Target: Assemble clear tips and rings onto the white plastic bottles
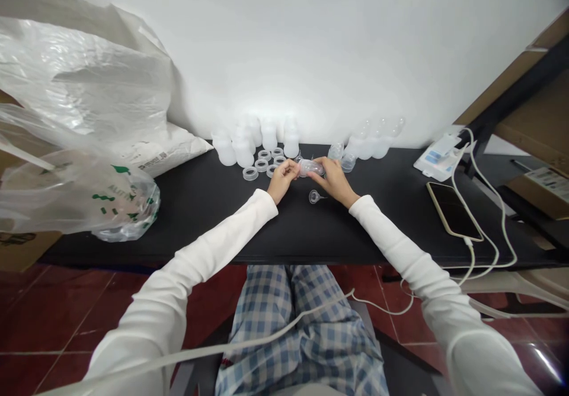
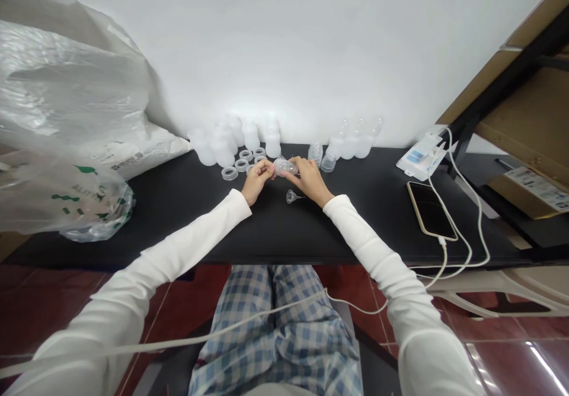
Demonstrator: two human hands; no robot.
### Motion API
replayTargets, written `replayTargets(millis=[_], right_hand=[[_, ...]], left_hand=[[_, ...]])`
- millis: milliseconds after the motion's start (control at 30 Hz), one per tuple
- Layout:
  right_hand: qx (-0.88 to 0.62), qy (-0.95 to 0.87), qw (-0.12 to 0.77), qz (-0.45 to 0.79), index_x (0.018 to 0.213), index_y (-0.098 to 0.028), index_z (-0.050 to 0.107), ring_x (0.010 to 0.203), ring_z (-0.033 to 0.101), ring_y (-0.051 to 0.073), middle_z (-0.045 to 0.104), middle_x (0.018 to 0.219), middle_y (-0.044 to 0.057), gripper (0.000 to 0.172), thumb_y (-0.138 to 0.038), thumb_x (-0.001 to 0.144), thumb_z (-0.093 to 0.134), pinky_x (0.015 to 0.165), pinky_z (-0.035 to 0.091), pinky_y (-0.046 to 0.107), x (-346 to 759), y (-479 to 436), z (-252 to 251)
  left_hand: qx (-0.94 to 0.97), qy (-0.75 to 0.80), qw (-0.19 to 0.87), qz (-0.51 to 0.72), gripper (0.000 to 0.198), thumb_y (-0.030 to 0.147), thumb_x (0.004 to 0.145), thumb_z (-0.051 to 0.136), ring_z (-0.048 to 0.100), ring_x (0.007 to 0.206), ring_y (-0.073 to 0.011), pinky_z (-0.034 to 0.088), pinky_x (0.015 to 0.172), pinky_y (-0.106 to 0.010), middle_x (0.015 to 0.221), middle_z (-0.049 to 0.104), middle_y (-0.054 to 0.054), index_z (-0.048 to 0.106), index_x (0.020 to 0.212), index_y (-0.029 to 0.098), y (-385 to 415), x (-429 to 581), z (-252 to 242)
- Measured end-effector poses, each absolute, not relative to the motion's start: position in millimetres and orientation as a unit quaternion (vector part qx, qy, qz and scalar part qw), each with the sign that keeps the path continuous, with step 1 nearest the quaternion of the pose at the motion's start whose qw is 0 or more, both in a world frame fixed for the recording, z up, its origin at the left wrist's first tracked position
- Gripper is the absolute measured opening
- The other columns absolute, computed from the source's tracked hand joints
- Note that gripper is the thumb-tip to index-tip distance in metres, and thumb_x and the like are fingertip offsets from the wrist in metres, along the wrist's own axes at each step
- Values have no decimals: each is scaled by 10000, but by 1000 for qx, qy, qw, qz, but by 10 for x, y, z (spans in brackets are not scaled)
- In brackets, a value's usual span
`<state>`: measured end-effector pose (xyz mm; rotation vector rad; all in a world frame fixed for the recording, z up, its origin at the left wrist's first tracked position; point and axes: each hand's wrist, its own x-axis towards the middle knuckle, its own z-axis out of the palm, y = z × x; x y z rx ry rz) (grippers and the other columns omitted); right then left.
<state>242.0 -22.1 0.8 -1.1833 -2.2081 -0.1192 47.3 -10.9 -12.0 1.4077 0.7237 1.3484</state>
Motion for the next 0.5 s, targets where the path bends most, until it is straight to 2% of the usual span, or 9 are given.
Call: replayTargets(millis=[133, 233, 333, 400, 500], right_hand=[[-362, -895, 231, -118, 1315, -172, 608, 1057, 653, 295, 708, 1106, 157, 432, -466, 1013, 514, 913, 515, 450, 2441, -247, 82], [-310, -913, 201, -172, 1328, -222, 616, 1156, 655, 277, 697, 1250, 153, 324, -282, 1042, 476, 938, 545, 452, 2495, -282, 148], [-263, -927, 193, -186, 1308, -291, 623, 1261, 636, 230, 655, 1389, 97, 408, -86, 1028, 409, 1012, 558, 449, 2579, -324, 196], [-245, -935, 194, -166, 1278, -322, 633, 1275, 638, 206, 641, 1420, 65, 439, -48, 1015, 412, 1044, 563, 443, 2625, -351, 215], [-256, -940, 196, -114, 1268, -337, 634, 1290, 635, 208, 635, 1431, 56, 403, -83, 1016, 447, 1054, 572, 452, 2640, -371, 220]], left_hand=[[538, 326, 535, 564, 425, 493, 844, 733, 433, 560, -85, 410, 567, -231, 603, 476, 43, 500, 660, 189, -123, 466, -103], [505, 350, 570, 545, 425, 471, 859, 719, 421, 531, -82, 404, 520, -222, 586, 454, 41, 490, 643, 186, -177, 485, -52], [461, 372, 631, 501, 431, 453, 857, 722, 379, 467, -62, 405, 489, -221, 554, 436, 49, 479, 625, 182, -235, 497, 13], [434, 383, 673, 460, 427, 431, 857, 723, 305, 413, -37, 395, 468, -218, 522, 404, 65, 477, 616, 179, -255, 492, 48], [408, 389, 707, 426, 395, 401, 870, 714, 241, 386, -17, 364, 447, -203, 495, 385, 75, 511, 624, 168, -249, 475, 64]])
